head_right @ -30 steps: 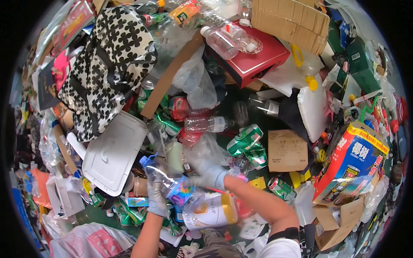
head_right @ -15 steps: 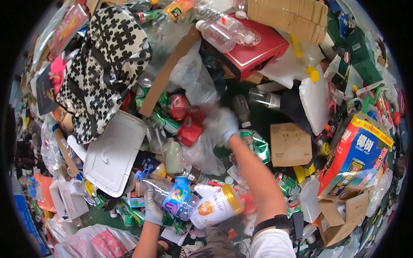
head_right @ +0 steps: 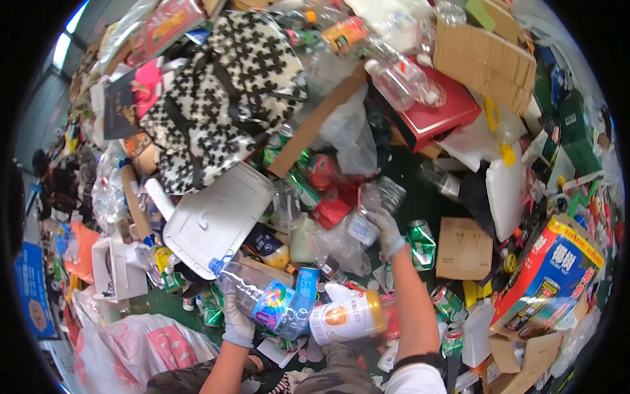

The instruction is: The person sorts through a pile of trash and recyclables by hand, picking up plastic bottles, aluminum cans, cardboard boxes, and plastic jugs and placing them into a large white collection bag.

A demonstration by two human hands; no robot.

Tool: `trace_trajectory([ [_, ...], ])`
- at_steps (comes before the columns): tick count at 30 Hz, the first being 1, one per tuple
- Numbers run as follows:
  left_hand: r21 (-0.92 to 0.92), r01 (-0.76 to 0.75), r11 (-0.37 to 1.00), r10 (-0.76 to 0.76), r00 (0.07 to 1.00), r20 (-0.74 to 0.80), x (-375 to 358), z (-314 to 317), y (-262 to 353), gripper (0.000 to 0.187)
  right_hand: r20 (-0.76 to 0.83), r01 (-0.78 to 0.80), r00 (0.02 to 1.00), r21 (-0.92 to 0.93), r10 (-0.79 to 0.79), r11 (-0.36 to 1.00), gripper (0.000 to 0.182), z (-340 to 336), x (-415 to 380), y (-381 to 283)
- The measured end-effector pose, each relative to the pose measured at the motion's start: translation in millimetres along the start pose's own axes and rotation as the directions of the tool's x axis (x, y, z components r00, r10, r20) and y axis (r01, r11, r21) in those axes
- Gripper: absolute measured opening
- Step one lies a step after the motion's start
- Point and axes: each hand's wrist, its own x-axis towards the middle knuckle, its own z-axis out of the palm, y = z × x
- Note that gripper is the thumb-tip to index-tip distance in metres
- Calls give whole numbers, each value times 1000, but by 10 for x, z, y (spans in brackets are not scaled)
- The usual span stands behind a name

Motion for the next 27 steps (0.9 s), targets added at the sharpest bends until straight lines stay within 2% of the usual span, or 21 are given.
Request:
trace_trajectory([
  [1,-18,-21,1000,21,1000,-4,-9,-62,69,48,2,-18,1000,329,18,944,62,102,-228,24],
  [3,10,-73,997,72,997,40,-34,-207,236,51,265,-95,963,534,-60,840,60,377,-764,-250],
  [4,17,-98,995,97,993,60,-56,-260,323,54,370,-137,922,583,-111,801,61,527,-945,-330],
  [5,-18,-140,990,142,979,144,-153,-159,491,58,469,-189,868,621,-167,760,62,635,-1113,-387],
  [7,-55,-124,991,133,969,207,-350,-49,785,56,361,-44,916,521,-173,852,69,483,-1173,-236],
  [8,-96,-124,988,143,963,228,-502,181,987,41,283,37,941,456,-185,889,72,445,-1236,-229],
  [9,-131,-154,979,175,971,162,-505,153,1021,27,106,117,982,324,-159,939,72,358,-1202,-128],
  [10,-432,22,902,270,751,602,-272,-78,990,23,63,102,992,114,-110,988,69,345,-1225,-229],
  [11,-153,-180,972,227,892,391,-422,-60,1095,26,246,106,959,162,-144,981,68,736,-1386,-570],
  [12,-96,-336,937,349,910,226,-520,87,1190,34,414,208,875,150,-253,967,68,1120,-1575,-920],
  [13,80,-325,942,305,932,194,-676,217,1414,50,566,109,796,217,-216,970,68,1474,-1723,-1210],
  [14,252,-294,922,260,952,162,-808,347,1646,68,579,96,769,317,-272,944,68,1492,-1586,-1172],
  [15,31,-424,905,413,893,179,-1075,471,1796,69,599,113,759,268,-257,957,68,1613,-1605,-1257],
  [17,208,-655,727,614,755,232,-818,400,1790,76,646,99,758,21,-89,995,82,1695,-1501,-1546],
  [19,229,-638,736,583,768,265,-643,416,1854,83,693,134,708,59,-138,989,80,1995,-1706,-1653],
  [20,155,-653,741,610,751,251,-1328,442,2130,88,719,140,676,93,-164,986,79,2150,-1794,-1665],
  [21,136,-667,732,626,738,253,-1335,401,2166,88,742,143,647,110,-177,984,79,2279,-1868,-1675],
  [23,87,-613,785,566,767,303,-1321,355,2228,91,777,137,601,133,-189,982,77,2479,-1976,-1709],
  [24,267,-590,762,524,804,280,-1561,297,2396,93,792,135,580,140,-193,981,77,2573,-2024,-1722],
  [25,259,-594,762,530,801,278,-1709,270,2466,93,802,133,564,145,-195,980,76,2671,-2070,-1731],
  [27,367,-655,660,611,753,244,-1889,204,2552,94,819,129,540,147,-194,981,75,2813,-2150,-1736],
])
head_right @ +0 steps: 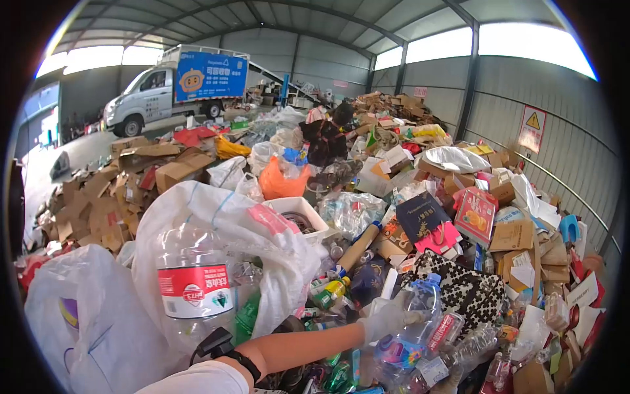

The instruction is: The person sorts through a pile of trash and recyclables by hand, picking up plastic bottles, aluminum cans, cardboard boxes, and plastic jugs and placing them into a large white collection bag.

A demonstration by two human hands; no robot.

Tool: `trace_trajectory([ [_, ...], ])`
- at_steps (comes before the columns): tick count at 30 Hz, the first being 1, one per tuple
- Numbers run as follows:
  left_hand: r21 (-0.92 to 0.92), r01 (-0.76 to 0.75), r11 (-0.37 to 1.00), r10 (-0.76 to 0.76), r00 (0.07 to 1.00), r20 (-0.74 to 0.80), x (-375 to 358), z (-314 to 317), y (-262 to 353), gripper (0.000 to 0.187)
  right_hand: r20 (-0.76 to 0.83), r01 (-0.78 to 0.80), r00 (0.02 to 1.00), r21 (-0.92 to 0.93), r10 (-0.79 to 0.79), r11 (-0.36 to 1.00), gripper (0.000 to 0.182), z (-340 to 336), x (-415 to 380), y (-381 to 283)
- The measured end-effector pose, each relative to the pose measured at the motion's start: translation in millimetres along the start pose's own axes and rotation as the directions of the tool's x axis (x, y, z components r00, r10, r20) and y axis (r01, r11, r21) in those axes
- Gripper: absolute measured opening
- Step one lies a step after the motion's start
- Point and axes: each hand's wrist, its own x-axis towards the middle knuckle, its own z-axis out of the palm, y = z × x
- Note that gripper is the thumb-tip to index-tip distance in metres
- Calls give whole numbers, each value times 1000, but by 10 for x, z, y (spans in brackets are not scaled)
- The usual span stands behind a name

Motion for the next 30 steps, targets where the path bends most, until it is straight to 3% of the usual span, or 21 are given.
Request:
trace_trajectory([
  [3,-7,125,992,-125,991,44,-29,-178,136,97,33,-5,999,2,5,1000,73,161,60,15],
  [6,47,156,987,-157,987,16,-100,-298,294,99,47,-9,999,3,9,1000,71,269,85,24],
  [14,68,172,983,-173,985,10,-262,-416,544,97,75,-5,997,9,4,1000,69,415,42,67],
  [17,92,174,980,-176,984,8,-300,-419,606,95,-25,52,998,34,-51,998,68,532,21,106],
  [22,120,154,981,-156,988,12,-228,-368,530,95,-36,48,998,96,-45,994,65,583,14,142],
  [24,179,218,959,-215,976,-35,-241,-366,614,93,-39,36,999,98,-32,995,63,759,-1,110],
  [25,-281,110,953,-54,978,200,-7,-311,261,89,-52,36,998,69,-32,997,62,921,0,81],
  [27,-40,223,974,-210,954,216,-169,-553,606,94,-5,35,999,19,-35,999,60,1067,100,97],
  [28,50,71,996,-81,967,240,-143,-735,672,91,-14,37,999,-42,-37,998,53,1380,113,83],
  [29,340,190,921,-252,957,147,-157,-994,912,92,60,-13,998,44,11,999,52,1596,174,99],
  [30,167,237,957,-267,946,187,-413,-1187,1204,91,83,-30,996,37,27,999,54,1838,266,134],
])
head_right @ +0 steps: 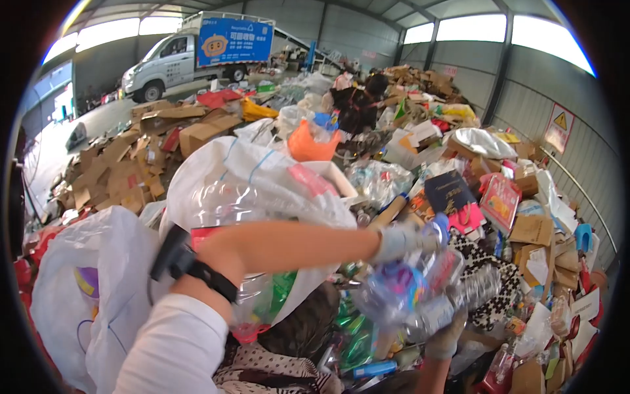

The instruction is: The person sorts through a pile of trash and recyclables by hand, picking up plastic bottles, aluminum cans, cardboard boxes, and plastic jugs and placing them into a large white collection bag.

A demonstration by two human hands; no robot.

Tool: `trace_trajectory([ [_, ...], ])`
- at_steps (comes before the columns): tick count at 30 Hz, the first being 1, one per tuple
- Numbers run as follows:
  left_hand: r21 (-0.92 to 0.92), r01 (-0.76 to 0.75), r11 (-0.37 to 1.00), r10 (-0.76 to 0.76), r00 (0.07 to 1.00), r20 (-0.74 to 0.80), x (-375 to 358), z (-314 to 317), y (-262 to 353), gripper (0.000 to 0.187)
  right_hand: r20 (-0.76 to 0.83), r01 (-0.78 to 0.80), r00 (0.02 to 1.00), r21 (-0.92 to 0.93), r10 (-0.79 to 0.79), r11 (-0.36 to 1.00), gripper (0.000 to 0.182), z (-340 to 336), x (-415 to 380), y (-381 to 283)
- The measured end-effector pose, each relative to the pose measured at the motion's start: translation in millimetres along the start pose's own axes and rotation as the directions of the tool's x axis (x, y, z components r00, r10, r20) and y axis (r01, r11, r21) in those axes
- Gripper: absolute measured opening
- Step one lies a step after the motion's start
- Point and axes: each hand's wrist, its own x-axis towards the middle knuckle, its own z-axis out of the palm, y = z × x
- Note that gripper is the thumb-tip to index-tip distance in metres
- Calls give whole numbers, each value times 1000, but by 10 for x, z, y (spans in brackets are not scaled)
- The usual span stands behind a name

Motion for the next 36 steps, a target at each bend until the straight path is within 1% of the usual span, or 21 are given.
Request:
trace_trajectory([
  [2,-4,-133,991,133,990,-39,99,-455,-77,73,257,-130,962,116,97,985,60,401,198,80],
  [3,327,-256,910,251,966,61,-97,-832,-36,36,227,-170,964,131,137,977,68,605,336,163],
  [4,104,-2,995,12,996,-91,-722,-851,413,36,333,-160,932,31,141,987,67,737,447,239],
  [8,-21,135,991,-135,944,-302,-1219,-2028,454,39,571,-289,773,-70,276,955,61,1460,938,643],
  [9,478,-204,855,316,934,-167,-1194,-2647,167,39,576,-336,740,-131,347,933,59,1595,1032,780],
  [10,455,-181,872,311,923,-228,-1293,-2859,78,39,581,-340,733,-136,353,930,59,1738,1133,896],
  [11,429,-162,889,304,908,-287,-1393,-3070,-12,40,660,-292,666,-199,348,935,58,1888,1231,1006],
  [12,-187,153,970,-225,854,-468,-1650,-2939,156,41,728,-243,587,-258,354,935,56,2038,1313,1099],
  [16,-408,-10,913,-249,778,-576,-1965,-3174,20,47,765,-437,382,-345,519,831,50,2603,1491,1393],
  [18,-393,-56,918,-184,818,-545,-2084,-3278,-89,48,665,-145,423,-621,616,770,58,2826,1538,1549],
  [23,-217,-614,759,403,705,-584,-2424,-3643,-117,49,465,98,591,-852,659,514,66,3039,1739,2347],
  [24,-403,-601,690,540,798,-266,-2470,-3869,-130,51,671,487,541,-741,507,462,64,3118,1727,2404],
  [25,-310,-637,706,545,768,-336,-2435,-4059,-192,51,839,796,391,-515,379,319,62,3159,1751,2438],
  [26,-215,-660,720,550,731,-404,-2392,-4159,-219,51,839,797,396,-516,375,313,62,3094,1950,2737],
  [27,-311,-640,702,564,767,-305,-2401,-3958,-183,48,815,559,490,-566,309,606,61,2993,2270,3247],
  [28,-402,-600,692,572,795,-203,-2412,-3746,-142,45,802,627,528,-590,280,509,61,3083,2307,3059],
  [30,-51,-697,715,486,549,-679,-2246,-3823,-347,46,793,686,555,-606,249,403,62,3272,2239,2499],
  [32,-295,-696,654,438,667,-603,-2301,-3562,-223,50,761,765,642,-626,93,-156,55,3244,2015,2122],
  [34,-104,-650,753,584,732,-351,-2276,-3538,-187,54,786,760,614,-564,73,-324,54,2951,1983,2286],
  [35,277,-698,661,742,549,-385,-2203,-3354,-74,60,795,742,603,-531,61,-409,54,2863,2082,2333],
  [36,278,-704,653,748,546,-376,-2101,-3315,-39,60,805,716,592,-496,50,-490,54,2781,2177,2375],
])
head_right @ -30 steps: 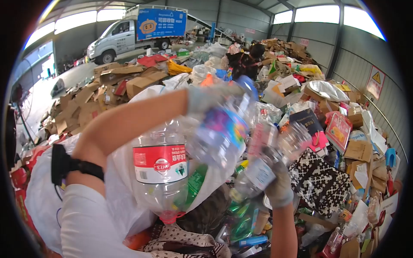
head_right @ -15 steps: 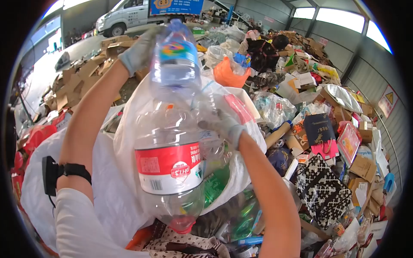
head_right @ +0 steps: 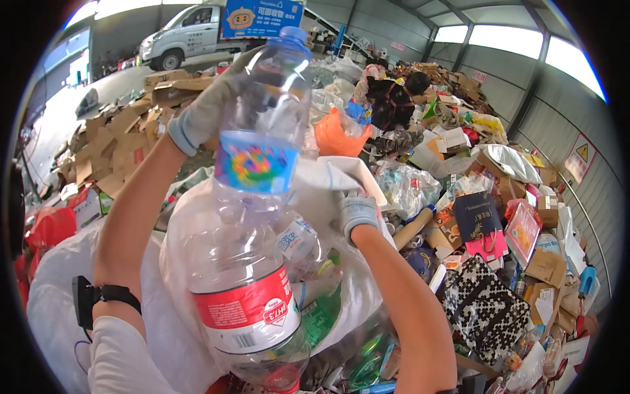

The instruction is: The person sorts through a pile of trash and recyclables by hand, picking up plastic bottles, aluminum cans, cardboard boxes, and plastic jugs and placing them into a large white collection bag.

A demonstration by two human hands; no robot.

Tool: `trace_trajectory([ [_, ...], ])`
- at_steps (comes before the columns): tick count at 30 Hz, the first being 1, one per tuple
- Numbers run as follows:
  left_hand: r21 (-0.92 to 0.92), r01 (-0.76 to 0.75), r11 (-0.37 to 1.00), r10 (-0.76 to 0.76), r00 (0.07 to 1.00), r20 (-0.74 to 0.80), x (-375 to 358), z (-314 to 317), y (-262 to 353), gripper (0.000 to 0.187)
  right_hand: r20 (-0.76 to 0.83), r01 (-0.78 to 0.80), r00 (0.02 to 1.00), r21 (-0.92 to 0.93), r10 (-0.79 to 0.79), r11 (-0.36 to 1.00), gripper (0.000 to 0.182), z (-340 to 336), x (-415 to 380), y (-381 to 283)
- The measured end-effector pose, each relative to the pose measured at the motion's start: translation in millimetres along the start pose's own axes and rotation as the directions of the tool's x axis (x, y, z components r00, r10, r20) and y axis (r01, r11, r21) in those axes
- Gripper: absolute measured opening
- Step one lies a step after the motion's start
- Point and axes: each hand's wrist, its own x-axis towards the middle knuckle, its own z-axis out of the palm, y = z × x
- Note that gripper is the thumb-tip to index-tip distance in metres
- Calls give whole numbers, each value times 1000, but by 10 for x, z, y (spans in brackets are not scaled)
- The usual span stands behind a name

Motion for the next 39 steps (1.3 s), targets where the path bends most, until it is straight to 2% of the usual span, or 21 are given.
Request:
trace_trajectory([
  [2,209,-7,978,-27,987,158,133,127,-56,71,465,-131,884,145,49,981,44,116,161,245],
  [3,214,34,976,-80,975,209,177,259,-14,80,460,-135,886,144,55,980,44,-32,266,306],
  [5,434,-170,885,30,950,312,258,518,-87,83,295,-429,894,341,338,837,37,-304,468,458],
  [8,555,-231,799,-76,877,475,279,901,-96,81,-35,-304,917,584,397,753,24,-143,757,1013],
  [10,786,-559,265,-395,680,617,290,1114,-195,78,-150,-140,867,841,475,522,17,-22,999,1398],
  [11,782,-556,282,-454,641,619,268,1124,-443,75,-18,-177,858,928,513,328,15,-148,1026,1425],
  [12,780,-546,305,-515,595,618,203,1077,-780,72,-87,-98,895,918,437,384,12,-301,950,1353],
  [13,781,-569,257,-543,584,604,145,991,-1012,67,74,-243,911,891,405,383,14,-685,780,1103],
  [15,748,-632,202,-462,612,641,47,700,-1304,62,85,-110,976,987,201,118,42,-463,494,1048],
  [16,723,-669,174,-341,648,681,-42,527,-1387,60,34,-180,960,832,276,525,60,-877,172,758],
  [18,773,-577,263,-378,676,633,-133,432,-1065,58,-45,-93,980,758,194,646,73,-1111,-572,530],
  [19,773,-571,278,-260,729,633,-243,373,-874,56,24,-128,989,611,143,781,76,-1258,-1015,438],
  [21,779,-574,252,-62,794,605,-459,353,-243,49,318,-383,913,884,254,268,70,-1308,-1977,105],
  [22,789,-574,220,9,810,587,-616,453,54,45,535,-520,817,845,217,-126,67,-1232,-2302,-67],
  [24,679,-673,293,-15,707,707,-969,746,223,43,829,-718,558,498,26,-486,60,-1189,-2651,-443],
  [27,304,-849,433,38,354,934,-1465,1147,486,36,846,-715,511,515,149,-473,55,-1075,-2492,-822],
  [28,167,-873,459,72,224,972,-1606,1253,549,34,876,-844,440,478,197,-243,43,-934,-2437,-816],
  [30,151,-910,386,-51,142,989,-1945,1429,382,36,814,-671,561,554,151,-493,29,-739,-2442,-868],
  [31,149,-916,373,-54,139,989,-2029,1441,305,36,806,-664,571,566,157,-489,29,-741,-2457,-845],
  [36,579,-689,437,-280,507,815,-1684,1422,41,59,804,-685,561,584,195,-436,19,-1186,-2336,-320],
  [39,773,-565,289,-497,602,625,-909,1158,75,91,583,-460,702,810,410,-364,20,-1558,-2033,-48],
])
